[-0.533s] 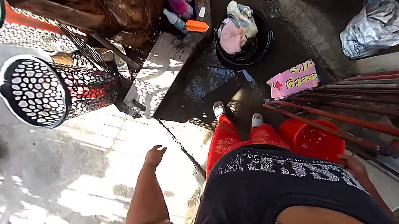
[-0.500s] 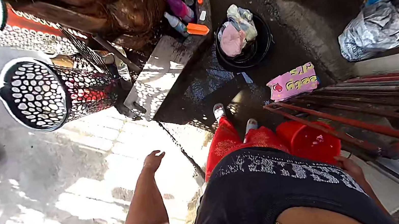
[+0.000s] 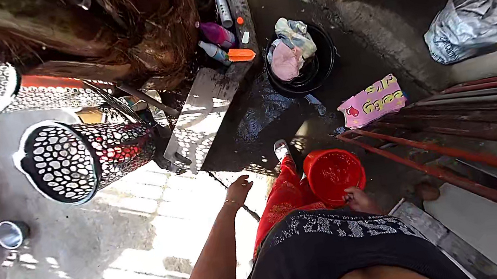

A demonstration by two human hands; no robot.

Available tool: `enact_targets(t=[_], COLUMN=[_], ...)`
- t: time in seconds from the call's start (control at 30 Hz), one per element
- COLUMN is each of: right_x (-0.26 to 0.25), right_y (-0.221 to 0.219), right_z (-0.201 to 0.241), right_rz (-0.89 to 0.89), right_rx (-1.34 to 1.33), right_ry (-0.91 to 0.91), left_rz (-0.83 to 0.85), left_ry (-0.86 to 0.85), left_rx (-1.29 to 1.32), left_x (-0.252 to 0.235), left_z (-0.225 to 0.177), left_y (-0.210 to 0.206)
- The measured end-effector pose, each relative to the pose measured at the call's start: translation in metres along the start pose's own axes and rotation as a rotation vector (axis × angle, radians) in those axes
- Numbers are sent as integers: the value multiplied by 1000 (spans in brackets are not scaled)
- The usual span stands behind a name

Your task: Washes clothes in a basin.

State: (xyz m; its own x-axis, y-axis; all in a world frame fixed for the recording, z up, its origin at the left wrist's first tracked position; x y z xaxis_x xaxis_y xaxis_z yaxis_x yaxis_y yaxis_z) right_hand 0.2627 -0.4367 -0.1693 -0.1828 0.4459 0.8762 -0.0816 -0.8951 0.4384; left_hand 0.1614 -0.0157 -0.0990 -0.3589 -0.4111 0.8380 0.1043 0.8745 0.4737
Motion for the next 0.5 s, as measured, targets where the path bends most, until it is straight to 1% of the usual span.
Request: enact_targets(t=[0.1,0.23,0.37,0.5], right_x=[15,42,70,99], right_y=[-35,-65,-91,-121], right_z=[11,32,57,80], right_rz=[61,150,238,290], right_rx=[194,524,901,1110], right_ry=[115,305,458,552], left_rz=[54,92,139,169], left_ry=[18,159,217,246], left_rx=[95,331,497,570], left_x=[-9,-21,-34,-56], left_z=[-3,5,-8,-22], left_y=[-20,-57,-93,-121])
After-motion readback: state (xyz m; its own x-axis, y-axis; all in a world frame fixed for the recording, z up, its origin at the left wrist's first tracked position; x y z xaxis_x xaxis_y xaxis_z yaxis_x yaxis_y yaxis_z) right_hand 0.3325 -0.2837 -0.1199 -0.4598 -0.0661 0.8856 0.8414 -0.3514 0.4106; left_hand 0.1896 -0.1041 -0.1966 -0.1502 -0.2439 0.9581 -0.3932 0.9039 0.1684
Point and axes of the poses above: each hand's wrist, its own x-axis away from the middle knuckle, its own y-axis out of the back of the hand, z = x × y, the point moved 8 cm from there along -x, towards the middle knuckle, and after that the axes turned 14 degrees about -z, right-handed, at the moved point
